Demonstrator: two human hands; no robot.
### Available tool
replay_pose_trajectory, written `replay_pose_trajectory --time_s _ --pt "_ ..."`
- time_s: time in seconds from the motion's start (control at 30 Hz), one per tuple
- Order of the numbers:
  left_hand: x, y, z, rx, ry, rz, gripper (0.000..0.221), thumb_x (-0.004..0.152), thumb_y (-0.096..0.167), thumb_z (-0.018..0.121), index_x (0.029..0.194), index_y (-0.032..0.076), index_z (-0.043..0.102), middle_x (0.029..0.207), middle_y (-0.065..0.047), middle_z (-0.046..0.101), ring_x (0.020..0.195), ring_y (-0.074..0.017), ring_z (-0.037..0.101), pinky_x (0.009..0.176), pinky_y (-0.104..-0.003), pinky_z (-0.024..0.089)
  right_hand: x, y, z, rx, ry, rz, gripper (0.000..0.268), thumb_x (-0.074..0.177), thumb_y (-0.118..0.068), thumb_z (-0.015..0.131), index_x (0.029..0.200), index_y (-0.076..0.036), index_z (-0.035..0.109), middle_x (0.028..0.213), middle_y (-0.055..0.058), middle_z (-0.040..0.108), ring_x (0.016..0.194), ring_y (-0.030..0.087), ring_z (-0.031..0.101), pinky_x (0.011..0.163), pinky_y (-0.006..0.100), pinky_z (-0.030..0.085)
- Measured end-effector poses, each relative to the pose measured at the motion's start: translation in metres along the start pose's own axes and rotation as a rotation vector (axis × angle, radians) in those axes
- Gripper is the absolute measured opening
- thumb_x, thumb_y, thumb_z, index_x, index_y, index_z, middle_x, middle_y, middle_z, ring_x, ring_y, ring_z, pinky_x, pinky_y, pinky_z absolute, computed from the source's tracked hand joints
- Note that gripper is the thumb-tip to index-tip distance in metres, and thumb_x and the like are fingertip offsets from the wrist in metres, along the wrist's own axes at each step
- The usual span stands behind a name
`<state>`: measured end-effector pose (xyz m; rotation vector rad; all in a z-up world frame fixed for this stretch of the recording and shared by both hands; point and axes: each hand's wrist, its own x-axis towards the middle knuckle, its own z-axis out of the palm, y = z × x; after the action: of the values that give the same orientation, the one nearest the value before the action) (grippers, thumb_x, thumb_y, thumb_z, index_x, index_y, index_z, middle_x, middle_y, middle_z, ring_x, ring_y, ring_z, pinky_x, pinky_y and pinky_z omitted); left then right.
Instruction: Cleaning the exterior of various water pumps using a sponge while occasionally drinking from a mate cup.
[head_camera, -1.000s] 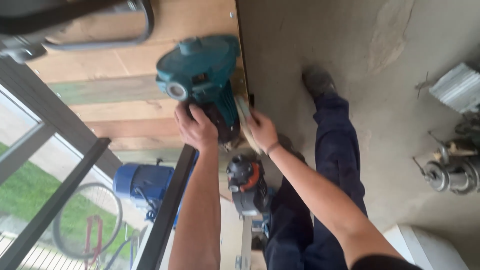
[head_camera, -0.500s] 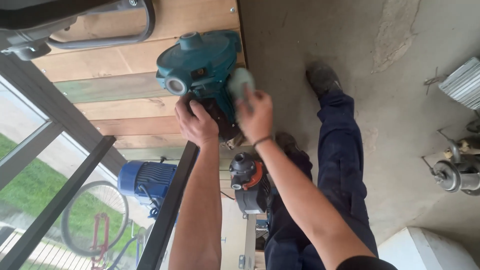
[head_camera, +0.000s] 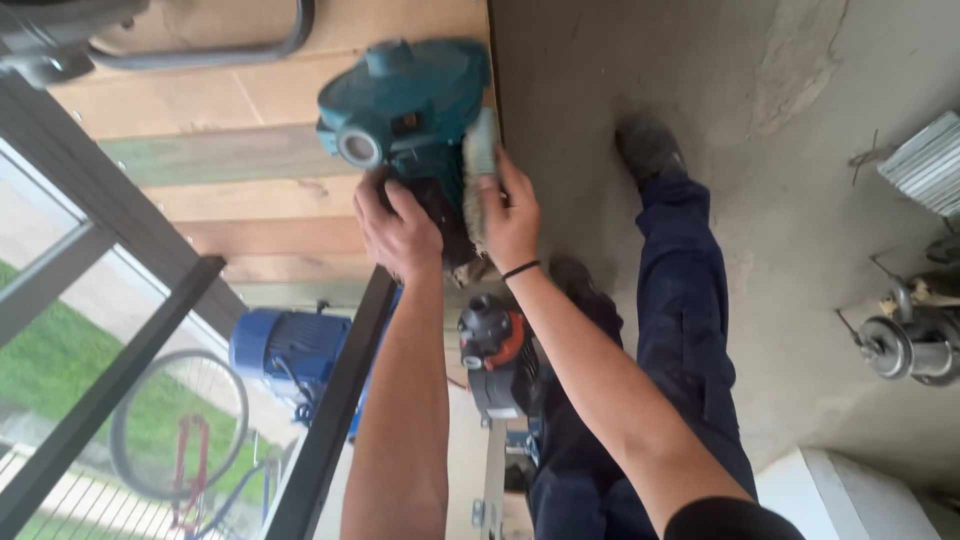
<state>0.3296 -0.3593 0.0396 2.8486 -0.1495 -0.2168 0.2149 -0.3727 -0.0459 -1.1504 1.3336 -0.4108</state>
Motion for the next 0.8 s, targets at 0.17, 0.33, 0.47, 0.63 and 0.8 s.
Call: replay_pose_trajectory --time_s 0.17,0.33,0.47,0.63,0.8 --pt "-0.001 -0.018 0.014 0.025 0.015 0.035 0.025 0.100 0.038 0.046 0.116 0.030 0.064 0.101 0.007 0.063 0.100 -0.0191 0.069 0.083 -0.035 0.057 0.046 -0.068 -0.014 -0.137 -0.026 -0.324 0.040 0.106 -0.037 0.062 0.145 -0.023 0.062 0.131 0.012 0.058 0.120 0.033 0.063 0.092 0.043 0.058" --pt "0.010 0.000 0.008 -0.032 -0.084 -0.162 0.040 0.091 0.042 0.043 0.119 0.024 0.066 0.118 -0.002 0.071 0.107 -0.0337 0.068 0.075 -0.052 0.051 0.124 -0.065 -0.015 -0.370 -0.274 -0.624 0.040 0.111 -0.030 0.053 0.148 -0.015 0.054 0.133 0.026 0.061 0.116 0.044 0.062 0.099 0.054 0.051" --pt "-0.001 -0.003 0.001 -0.019 -0.087 -0.146 0.041 0.093 0.042 0.045 0.122 0.023 0.067 0.121 -0.006 0.071 0.108 -0.0363 0.068 0.077 -0.052 0.051 0.152 -0.014 -0.017 -0.282 -0.354 -0.199 0.039 0.106 -0.035 0.059 0.142 -0.019 0.061 0.125 0.011 0.072 0.112 0.026 0.069 0.092 0.040 0.055" --pt "0.007 -0.002 0.007 -0.037 -0.091 -0.143 0.038 0.091 0.037 0.044 0.116 0.021 0.067 0.114 -0.002 0.072 0.105 -0.0326 0.068 0.075 -0.050 0.050 0.114 -0.077 -0.027 -0.237 -0.419 -0.348 0.045 0.104 -0.045 0.058 0.143 -0.022 0.060 0.128 0.014 0.064 0.116 0.029 0.063 0.098 0.044 0.053" --pt "0.005 0.005 0.003 -0.017 -0.088 -0.162 0.041 0.091 0.044 0.043 0.117 0.024 0.068 0.118 -0.003 0.071 0.105 -0.0367 0.068 0.074 -0.056 0.048 0.162 -0.047 -0.022 -0.386 -0.416 -0.225 0.042 0.102 -0.044 0.065 0.140 -0.027 0.065 0.106 0.007 0.059 0.092 0.024 0.063 0.079 0.035 0.051"
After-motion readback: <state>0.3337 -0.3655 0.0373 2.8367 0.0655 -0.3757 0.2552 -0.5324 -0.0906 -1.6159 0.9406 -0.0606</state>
